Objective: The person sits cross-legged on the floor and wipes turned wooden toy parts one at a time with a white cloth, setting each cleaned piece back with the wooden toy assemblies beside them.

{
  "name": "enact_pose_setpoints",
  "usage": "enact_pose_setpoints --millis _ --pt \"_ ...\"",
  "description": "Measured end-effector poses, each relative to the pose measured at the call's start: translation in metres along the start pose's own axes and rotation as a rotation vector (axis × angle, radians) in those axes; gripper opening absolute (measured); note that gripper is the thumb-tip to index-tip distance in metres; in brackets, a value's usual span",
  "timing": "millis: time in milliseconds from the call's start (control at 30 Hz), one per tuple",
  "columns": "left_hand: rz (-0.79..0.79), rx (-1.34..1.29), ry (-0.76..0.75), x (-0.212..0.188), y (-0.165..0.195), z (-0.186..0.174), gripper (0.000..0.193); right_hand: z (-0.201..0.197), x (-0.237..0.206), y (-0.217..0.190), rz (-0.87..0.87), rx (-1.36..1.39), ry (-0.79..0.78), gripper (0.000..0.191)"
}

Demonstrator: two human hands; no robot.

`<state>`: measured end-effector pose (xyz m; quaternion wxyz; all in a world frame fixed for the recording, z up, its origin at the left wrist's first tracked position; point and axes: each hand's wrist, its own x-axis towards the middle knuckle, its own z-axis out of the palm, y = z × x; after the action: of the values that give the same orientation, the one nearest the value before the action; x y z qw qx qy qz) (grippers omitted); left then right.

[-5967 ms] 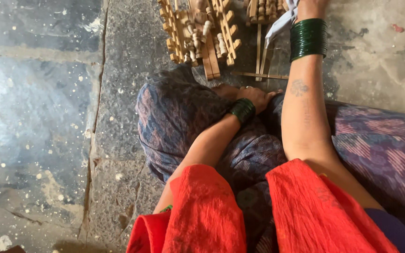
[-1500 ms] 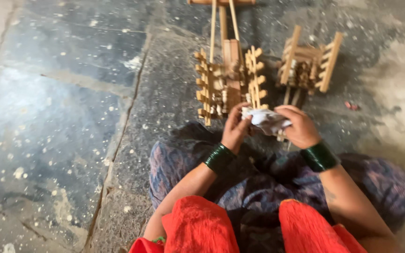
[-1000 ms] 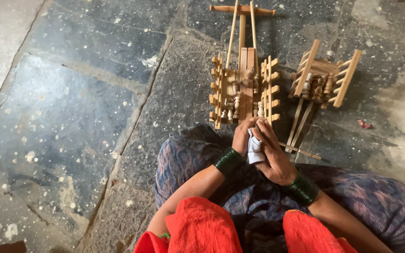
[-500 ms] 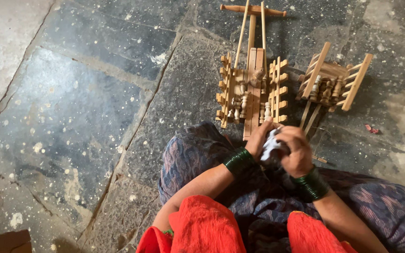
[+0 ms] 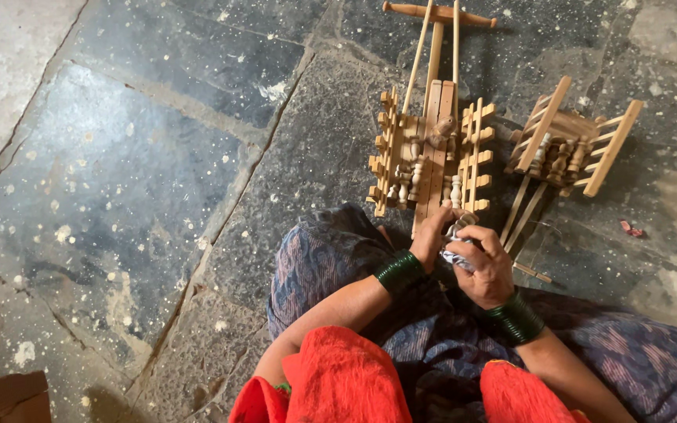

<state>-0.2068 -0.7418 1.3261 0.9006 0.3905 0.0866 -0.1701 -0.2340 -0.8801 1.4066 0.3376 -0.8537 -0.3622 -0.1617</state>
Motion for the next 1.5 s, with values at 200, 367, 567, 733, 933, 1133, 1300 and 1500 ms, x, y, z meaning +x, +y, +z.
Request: enact_pose_setpoints --millis 200,367,567,733,933,1133,1300,1500 --pt "-0.118 0.056 0.044 -0.003 0.002 0.003 0.067 -0.008 0.01 0.038 0.07 -0.162 0.112 0.034" --pt "-0.157 0.088 0.063 -0.004 0.0 0.002 0.063 -0.012 0.008 0.034 0.075 -0.149 0.138 0.028" --pt "0.039 -0.043 -0.067 0.001 -0.007 -0.006 0.066 0.008 -0.004 0.012 0.017 -0.046 0.016 0.031" --pt "-0.119 0.127 0.0 0.002 -0.007 -0.007 0.067 0.007 0.002 0.038 -0.017 -0.164 0.098 0.029" --pt "-0.123 0.149 0.041 0.001 -0.006 -0.006 0.064 0.002 0.008 0.034 0.06 -0.135 0.094 0.029" --pt "-0.015 -0.041 -0.072 0.001 -0.009 -0.011 0.062 0.009 0.003 -0.01 0.032 0.059 0.015 0.034" --pt "-0.077 0.013 0.021 0.004 -0.012 -0.016 0.058 0.017 0.001 0.009 0.03 0.013 0.001 0.03" --pt "-0.069 -0.077 0.038 0.005 -0.021 -0.032 0.054 0.008 0.005 0.032 0.136 -0.195 0.09 0.035"
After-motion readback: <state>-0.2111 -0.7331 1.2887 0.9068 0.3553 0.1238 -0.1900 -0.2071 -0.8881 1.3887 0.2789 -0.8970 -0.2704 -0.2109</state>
